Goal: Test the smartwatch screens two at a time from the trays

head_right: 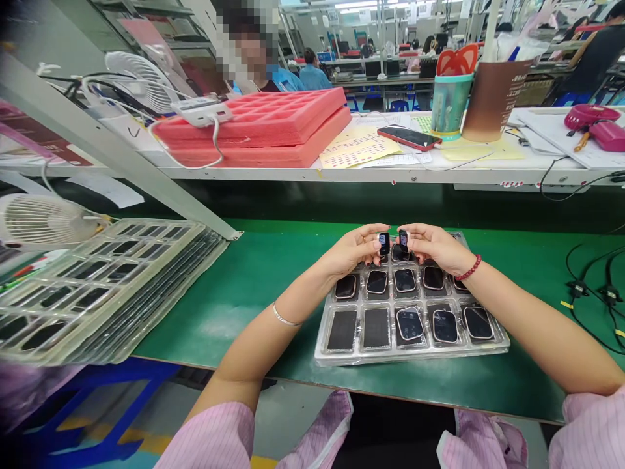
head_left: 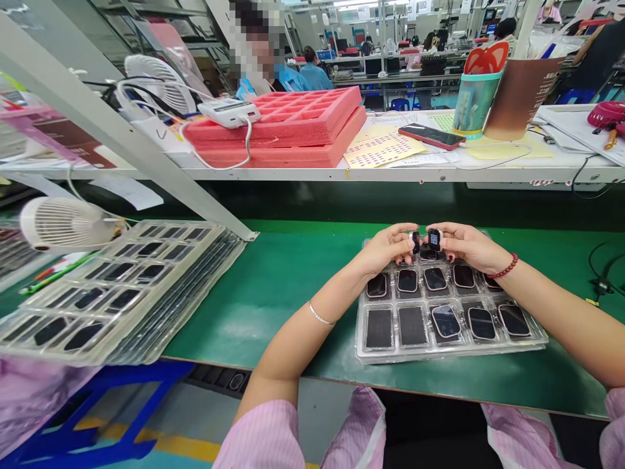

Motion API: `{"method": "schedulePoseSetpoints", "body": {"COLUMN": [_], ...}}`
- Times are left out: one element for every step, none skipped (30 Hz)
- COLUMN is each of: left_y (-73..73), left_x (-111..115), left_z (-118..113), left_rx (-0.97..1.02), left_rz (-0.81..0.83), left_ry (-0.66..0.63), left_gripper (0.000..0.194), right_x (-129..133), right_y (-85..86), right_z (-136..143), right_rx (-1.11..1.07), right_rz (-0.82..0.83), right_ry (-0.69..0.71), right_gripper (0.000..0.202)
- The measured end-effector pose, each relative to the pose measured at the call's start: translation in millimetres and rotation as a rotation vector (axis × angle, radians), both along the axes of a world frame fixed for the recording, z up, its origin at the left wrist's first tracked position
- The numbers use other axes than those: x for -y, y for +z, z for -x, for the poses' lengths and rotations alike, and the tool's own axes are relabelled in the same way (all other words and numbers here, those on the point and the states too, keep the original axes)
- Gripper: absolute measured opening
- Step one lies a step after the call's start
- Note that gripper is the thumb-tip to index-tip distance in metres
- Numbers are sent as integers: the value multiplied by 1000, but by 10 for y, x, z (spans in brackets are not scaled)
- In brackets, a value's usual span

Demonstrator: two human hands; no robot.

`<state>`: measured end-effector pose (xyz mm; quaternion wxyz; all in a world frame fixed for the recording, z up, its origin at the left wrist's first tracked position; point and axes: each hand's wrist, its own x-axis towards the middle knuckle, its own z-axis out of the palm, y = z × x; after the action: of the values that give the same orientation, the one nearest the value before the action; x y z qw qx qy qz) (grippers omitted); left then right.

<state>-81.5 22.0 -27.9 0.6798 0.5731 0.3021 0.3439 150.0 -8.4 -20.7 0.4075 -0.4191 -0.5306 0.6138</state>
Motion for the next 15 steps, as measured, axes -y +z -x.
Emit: {"method": "schedulePoseSetpoints", "body": {"left_y": [-1, -2, -3, -3, -4, -6, -7, -8, -8, -8, -7, -5, -2, 1, 4], "left_x": [0, -1, -2, -3, -4, -5, -6, -6, -5, -4, -2, 1, 4, 6, 8], "left_z": [-1, -1, 0, 2, 4, 5, 6, 6, 5, 3, 1, -1, -3, -4, -4], "left_rx": [-8, -14, -18, -21, -24, -27, -31, -35, -38, -41, -44, -46, -47, -48, -47], "left_rz": [-7, -10, -13, -17, -21, -24, -27, -30, -31, -33, -35, -37, -39, -39, -39], "left_ry": [-5, -11, -15, -19, -22, -25, -27, -29, -31, -32, -30, -29, -27, -27, -25], "left_gripper": [74, 74, 73, 72, 72, 71, 71, 70, 70, 69, 68, 68, 67, 66, 66], "right_x": [1, 2, 3, 5, 7, 10, 12, 15, 17, 19, 20, 21, 22, 23, 23], "right_y": [-1, -1, -1, -1, 0, 0, 0, 0, 0, 0, 0, 0, 1, 1, 2], "right_z": [2, 5, 7, 10, 13, 15, 17, 19, 20, 21, 21, 22, 22, 22, 22], "right_rx": [12, 22, 33, 44, 54, 64, 73, 83, 92, 100, 107, 113, 116, 120, 124], "right_rz": [-12, -23, -31, -38, -47, -54, -61, -68, -73, -76, -77, -79, -81, -83, -86], "right_ry": [3, 7, 9, 9, 7, 7, 8, 12, 16, 20, 22, 24, 25, 26, 26], "right_gripper": [49, 49, 49, 49, 49, 48, 48, 48, 48, 48, 48, 49, 49, 49, 49]}}
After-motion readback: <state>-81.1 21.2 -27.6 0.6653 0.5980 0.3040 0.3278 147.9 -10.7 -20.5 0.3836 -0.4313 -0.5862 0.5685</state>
